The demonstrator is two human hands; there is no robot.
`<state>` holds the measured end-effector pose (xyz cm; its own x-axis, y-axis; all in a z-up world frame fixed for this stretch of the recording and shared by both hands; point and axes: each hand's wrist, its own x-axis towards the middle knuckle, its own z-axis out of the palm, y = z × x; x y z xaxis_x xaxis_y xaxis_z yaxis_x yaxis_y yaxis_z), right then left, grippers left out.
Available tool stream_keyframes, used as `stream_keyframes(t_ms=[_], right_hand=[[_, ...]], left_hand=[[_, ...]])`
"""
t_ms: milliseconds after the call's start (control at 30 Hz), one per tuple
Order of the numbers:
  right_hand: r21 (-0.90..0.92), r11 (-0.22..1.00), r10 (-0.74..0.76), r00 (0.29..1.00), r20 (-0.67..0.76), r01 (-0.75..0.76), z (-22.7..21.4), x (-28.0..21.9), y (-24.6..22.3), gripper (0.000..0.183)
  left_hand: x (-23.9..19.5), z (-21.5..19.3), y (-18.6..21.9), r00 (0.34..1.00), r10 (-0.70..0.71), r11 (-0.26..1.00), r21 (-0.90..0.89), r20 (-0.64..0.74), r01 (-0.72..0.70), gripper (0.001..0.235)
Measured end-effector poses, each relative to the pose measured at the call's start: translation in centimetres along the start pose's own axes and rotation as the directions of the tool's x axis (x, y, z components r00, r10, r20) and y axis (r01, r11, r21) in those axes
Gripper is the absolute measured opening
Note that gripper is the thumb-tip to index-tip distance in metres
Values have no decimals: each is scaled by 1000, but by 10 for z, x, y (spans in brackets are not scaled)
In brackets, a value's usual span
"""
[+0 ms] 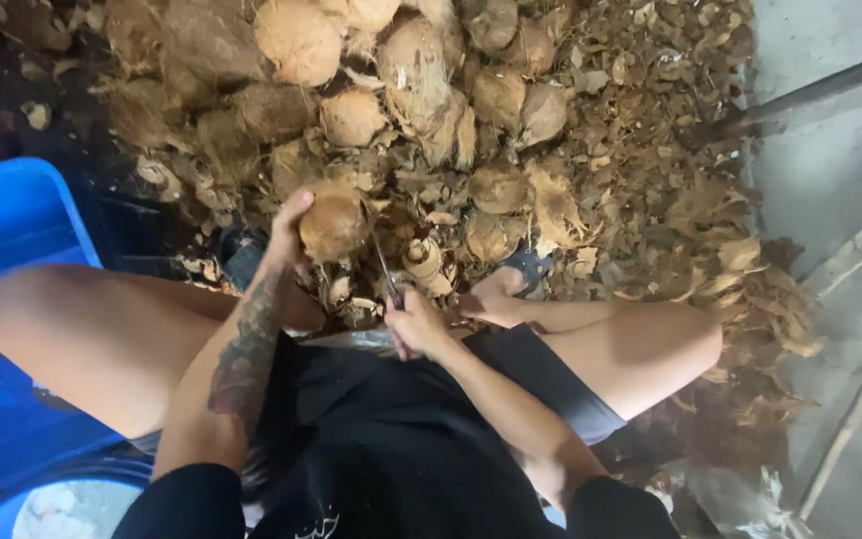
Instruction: The person sits on the floor and uses a curved blade to peel the husk off coconuts. They rotate each coconut while striking the husk, then place the peeled coconut into a blue bin. The process is repeated for multiple coconuts.
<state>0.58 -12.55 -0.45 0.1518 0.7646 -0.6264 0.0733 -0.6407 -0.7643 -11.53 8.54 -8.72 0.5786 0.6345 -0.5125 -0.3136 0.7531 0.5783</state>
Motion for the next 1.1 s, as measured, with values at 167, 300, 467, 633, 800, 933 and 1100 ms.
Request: stream_keyframes(t_ms=[167, 300, 467, 633, 800, 933, 1100], right_hand=[[637, 751, -164, 984, -74, 173, 1, -61, -60, 10], [522, 561, -692, 710, -130, 642, -20, -97, -97, 20], [-451, 476, -877, 445, -181, 755, -7, 41, 84, 20], [332, 919, 269, 955, -128, -215, -4, -3, 16, 26], [81, 990, -104, 988, -114, 114, -40, -71, -82, 38], [204, 869, -422, 891, -167, 450, -49, -104, -72, 16], [-56, 987, -155, 987, -45, 153, -25, -22, -13, 20]], left_hand=[[43, -46, -37, 999, -29, 975, -223, -18, 24, 87], [19, -20, -15, 1000, -18, 986, -167, 10, 20, 82], [18, -20, -12, 997, -70, 991, -120, -37, 65, 94], [8, -5, 0, 996, -94, 992, -82, 5, 94, 89], [-8, 22, 4, 997, -68, 985, -157, 29, 72, 91], [11, -9, -17, 995, -96, 993, -78, -24, 94, 84], [8, -11, -13, 991, -128, 991, 31, -35, 129, 84]])
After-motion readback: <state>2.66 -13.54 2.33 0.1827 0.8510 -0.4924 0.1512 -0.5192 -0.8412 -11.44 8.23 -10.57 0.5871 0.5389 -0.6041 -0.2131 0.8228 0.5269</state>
